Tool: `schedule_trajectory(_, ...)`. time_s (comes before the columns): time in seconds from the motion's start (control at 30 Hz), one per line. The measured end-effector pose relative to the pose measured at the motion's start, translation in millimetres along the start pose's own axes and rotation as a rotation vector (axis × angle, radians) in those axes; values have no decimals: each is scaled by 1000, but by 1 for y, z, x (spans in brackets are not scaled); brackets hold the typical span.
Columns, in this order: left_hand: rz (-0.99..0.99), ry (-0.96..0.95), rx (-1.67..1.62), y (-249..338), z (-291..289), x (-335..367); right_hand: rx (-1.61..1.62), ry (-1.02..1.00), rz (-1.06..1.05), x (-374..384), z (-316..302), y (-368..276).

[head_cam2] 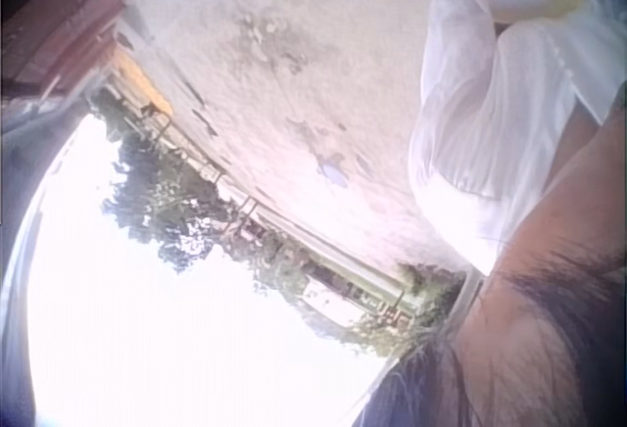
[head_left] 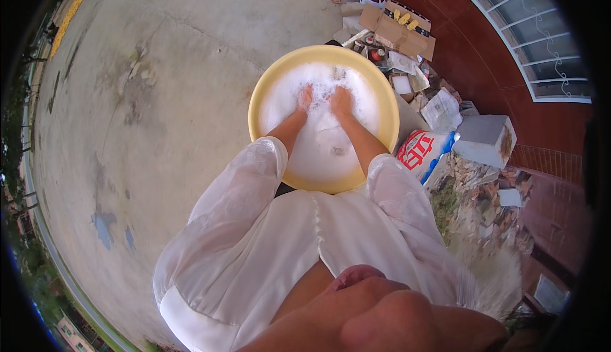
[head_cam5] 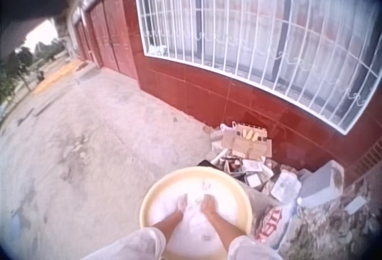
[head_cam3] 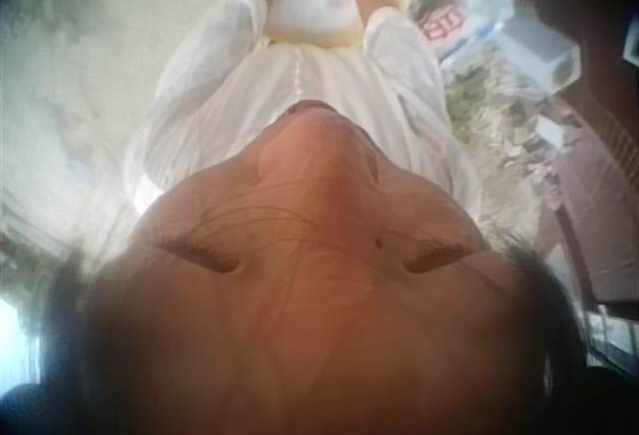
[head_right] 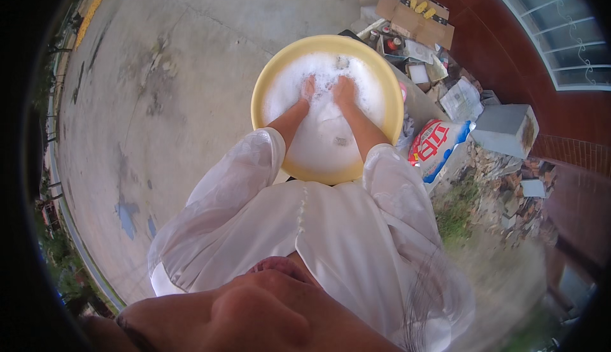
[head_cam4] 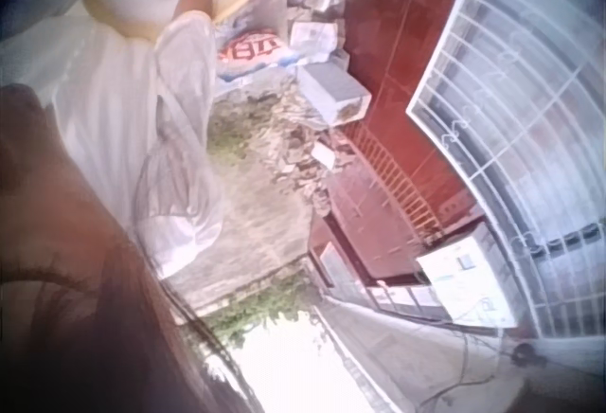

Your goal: The person washes clothes in a basin by scrubbing them by hand in soapy water.

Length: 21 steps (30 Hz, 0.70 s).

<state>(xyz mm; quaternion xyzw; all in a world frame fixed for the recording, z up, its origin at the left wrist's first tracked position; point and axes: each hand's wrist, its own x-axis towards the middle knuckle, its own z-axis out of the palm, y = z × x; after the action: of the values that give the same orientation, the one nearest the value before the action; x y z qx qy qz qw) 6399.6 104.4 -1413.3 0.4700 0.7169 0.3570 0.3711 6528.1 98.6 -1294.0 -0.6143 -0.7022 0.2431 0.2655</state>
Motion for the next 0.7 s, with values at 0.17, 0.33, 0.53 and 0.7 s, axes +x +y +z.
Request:
schedule_trajectory(0.17,507,18,245,141,-120,-297,326,-144,37,-228,-136,-56)
schedule_trajectory(0.33,186,41,-32,205,-197,-543,251,-143,-4,-438,-277,-147)
schedule_trajectory(0.53,428,-76,605,121,-72,-377,-221,-364,-293,-315,-166,-47)
schedule_trajectory(0.7,593,238,653,-49,38,13,44,-600,27,26,61,91)
